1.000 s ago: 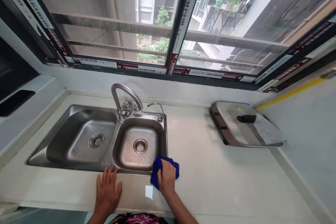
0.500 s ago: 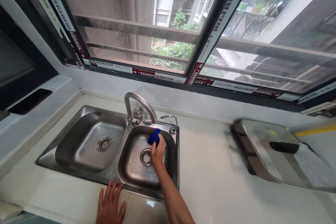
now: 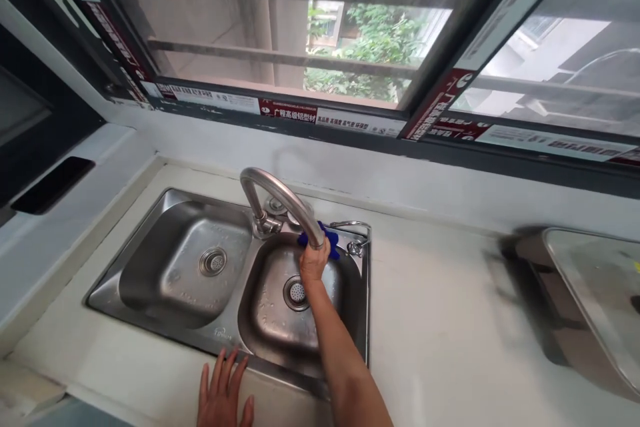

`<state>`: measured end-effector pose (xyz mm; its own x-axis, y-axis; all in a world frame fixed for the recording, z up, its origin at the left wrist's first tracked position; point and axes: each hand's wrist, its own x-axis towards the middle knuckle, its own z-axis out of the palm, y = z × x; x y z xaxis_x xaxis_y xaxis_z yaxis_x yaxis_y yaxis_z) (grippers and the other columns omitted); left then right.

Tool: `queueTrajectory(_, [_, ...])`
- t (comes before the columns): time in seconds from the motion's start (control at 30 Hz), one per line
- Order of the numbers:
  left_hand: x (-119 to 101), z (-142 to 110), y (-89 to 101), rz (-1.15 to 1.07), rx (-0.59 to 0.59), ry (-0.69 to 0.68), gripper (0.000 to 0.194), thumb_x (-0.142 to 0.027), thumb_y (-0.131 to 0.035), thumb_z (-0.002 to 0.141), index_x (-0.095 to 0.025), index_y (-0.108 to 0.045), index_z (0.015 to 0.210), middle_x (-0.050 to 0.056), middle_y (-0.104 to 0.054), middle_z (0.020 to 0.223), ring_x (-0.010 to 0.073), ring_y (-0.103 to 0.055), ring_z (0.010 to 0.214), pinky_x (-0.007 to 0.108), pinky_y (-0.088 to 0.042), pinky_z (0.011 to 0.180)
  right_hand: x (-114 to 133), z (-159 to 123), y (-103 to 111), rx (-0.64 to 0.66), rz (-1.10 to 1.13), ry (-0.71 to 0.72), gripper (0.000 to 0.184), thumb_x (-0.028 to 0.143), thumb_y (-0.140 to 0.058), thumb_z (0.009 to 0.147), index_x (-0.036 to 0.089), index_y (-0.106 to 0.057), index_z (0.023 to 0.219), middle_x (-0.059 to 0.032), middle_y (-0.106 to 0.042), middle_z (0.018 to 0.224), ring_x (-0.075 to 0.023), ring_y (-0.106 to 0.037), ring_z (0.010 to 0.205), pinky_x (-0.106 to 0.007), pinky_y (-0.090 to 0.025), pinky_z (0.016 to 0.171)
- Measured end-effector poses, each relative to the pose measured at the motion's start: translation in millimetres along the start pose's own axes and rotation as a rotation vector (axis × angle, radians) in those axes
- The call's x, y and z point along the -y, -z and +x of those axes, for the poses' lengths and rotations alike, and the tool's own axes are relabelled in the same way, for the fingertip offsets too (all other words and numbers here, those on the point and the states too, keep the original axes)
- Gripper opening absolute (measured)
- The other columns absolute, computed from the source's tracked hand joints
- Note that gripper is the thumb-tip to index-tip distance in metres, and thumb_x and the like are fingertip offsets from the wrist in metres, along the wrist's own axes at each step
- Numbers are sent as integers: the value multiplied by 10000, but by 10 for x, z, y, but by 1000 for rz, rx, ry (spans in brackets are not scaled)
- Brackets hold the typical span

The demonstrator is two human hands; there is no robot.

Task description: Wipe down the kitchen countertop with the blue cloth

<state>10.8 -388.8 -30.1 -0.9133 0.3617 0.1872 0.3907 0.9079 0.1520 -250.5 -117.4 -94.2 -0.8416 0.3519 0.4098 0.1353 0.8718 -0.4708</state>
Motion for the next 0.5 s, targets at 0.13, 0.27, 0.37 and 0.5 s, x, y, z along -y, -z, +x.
queueTrajectory(0.13, [-11, -9, 18, -5, 31, -1, 648, -276, -585, 834, -171, -483, 1465, 135, -469, 1544, 325, -243, 1522, 562, -89, 1253, 294, -13, -133, 69, -2, 46, 511, 74, -356, 843, 52, -568, 1308, -251, -590, 1336, -332, -409, 1401, -574, -359, 1141])
queueTrajectory(0.27, [-23, -25, 23, 3, 40, 16, 644, -274, -572, 835, -186, -491, 1467, 122, -468, 1549, 319, -260, 1515, 557, -81, 1254, 496, -10, -241, 63, 14, 84, 488, 85, -352, 882, 49, -563, 1321, -246, -583, 1352, -347, -392, 1419, -597, -346, 1149])
queueTrajectory(0.37, [-37, -42, 28, 9, 47, 27, 659, -277, -566, 842, -197, -474, 1489, 110, -478, 1546, 313, -288, 1503, 544, -84, 1257, 596, 0, -309, 116, 10, 100, 480, 76, -358, 890, 46, -560, 1324, -264, -583, 1343, -348, -400, 1412, -611, -347, 1141])
queueTrajectory(0.5, [-42, -61, 14, 26, 42, 18, 683, -270, -559, 838, -200, -446, 1508, 104, -487, 1541, 309, -306, 1495, 541, -75, 1260, 638, 44, -304, 227, -68, 164, 478, 49, -371, 875, 8, -543, 1318, -290, -567, 1348, -357, -421, 1388, -596, -338, 1143])
